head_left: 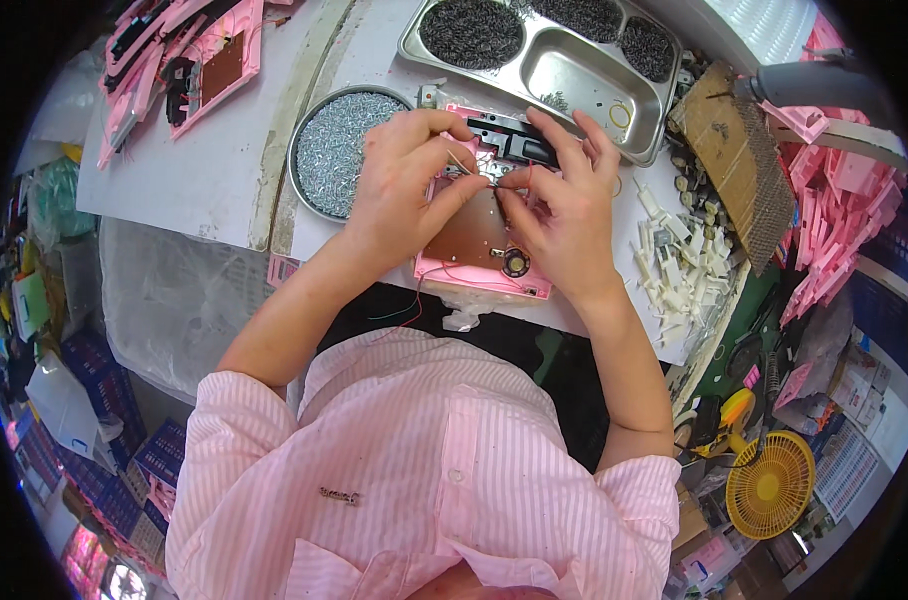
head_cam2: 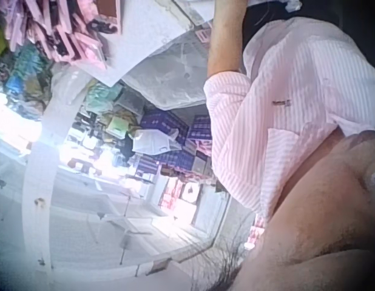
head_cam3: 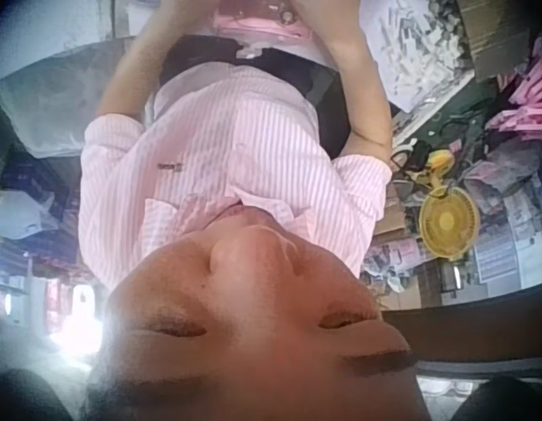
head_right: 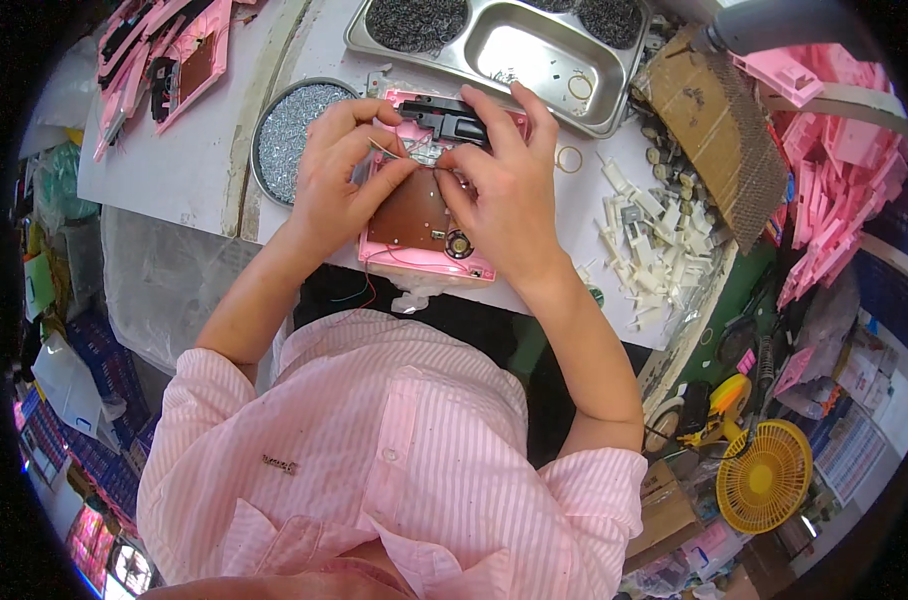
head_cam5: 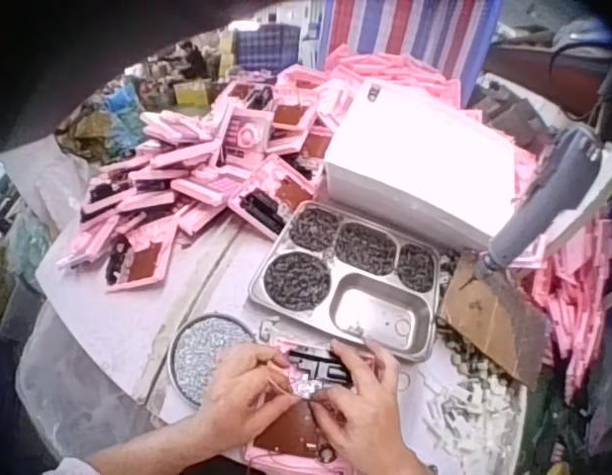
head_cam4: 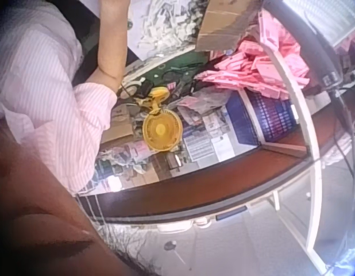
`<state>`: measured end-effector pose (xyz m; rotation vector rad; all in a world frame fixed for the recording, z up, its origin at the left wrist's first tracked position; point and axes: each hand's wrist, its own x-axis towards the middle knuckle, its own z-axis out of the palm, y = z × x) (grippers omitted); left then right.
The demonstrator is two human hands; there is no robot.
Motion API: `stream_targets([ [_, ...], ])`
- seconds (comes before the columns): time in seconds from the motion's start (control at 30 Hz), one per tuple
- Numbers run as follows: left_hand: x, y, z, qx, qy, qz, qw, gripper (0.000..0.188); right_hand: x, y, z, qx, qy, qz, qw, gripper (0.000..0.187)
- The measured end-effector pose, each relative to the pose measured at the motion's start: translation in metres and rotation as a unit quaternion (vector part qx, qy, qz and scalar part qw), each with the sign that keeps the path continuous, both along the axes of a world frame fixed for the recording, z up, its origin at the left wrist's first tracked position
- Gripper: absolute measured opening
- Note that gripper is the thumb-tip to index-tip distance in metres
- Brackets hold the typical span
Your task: Assembling internal electronic components and housing for a pink toy device, involving soldering and screw fastening.
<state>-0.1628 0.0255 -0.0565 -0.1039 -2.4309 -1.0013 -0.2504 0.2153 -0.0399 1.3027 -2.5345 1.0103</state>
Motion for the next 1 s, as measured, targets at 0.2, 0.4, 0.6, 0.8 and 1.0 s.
stream_targets([
  [0.2,-0.003,-0.004,0.0,-0.033,0.026,-0.044,0.998,0.019,0.0,0.0,-0.001,0.011,-0.002,0.009,1.0,0.012],
  [0.4,0.001,-0.008,0.001,-0.055,0.02,-0.054,0.997,0.019,-0.002,0.0,0.0,0.006,-0.01,0.012,1.0,0.011],
  [0.6,0.0,-0.005,0.004,-0.031,0.01,-0.049,0.998,0.02,-0.004,0.004,-0.002,0.007,-0.019,0.006,1.0,0.01],
  [0.8,-0.009,0.007,0.004,-0.002,-0.037,-0.076,0.996,0.022,-0.001,0.008,0.003,-0.033,-0.004,-0.005,0.999,0.012],
  [1.0,0.003,0.001,0.003,-0.139,-0.013,0.134,0.981,0.033,0.015,0.032,0.006,-0.081,-0.192,-0.068,0.976,0.016],
])
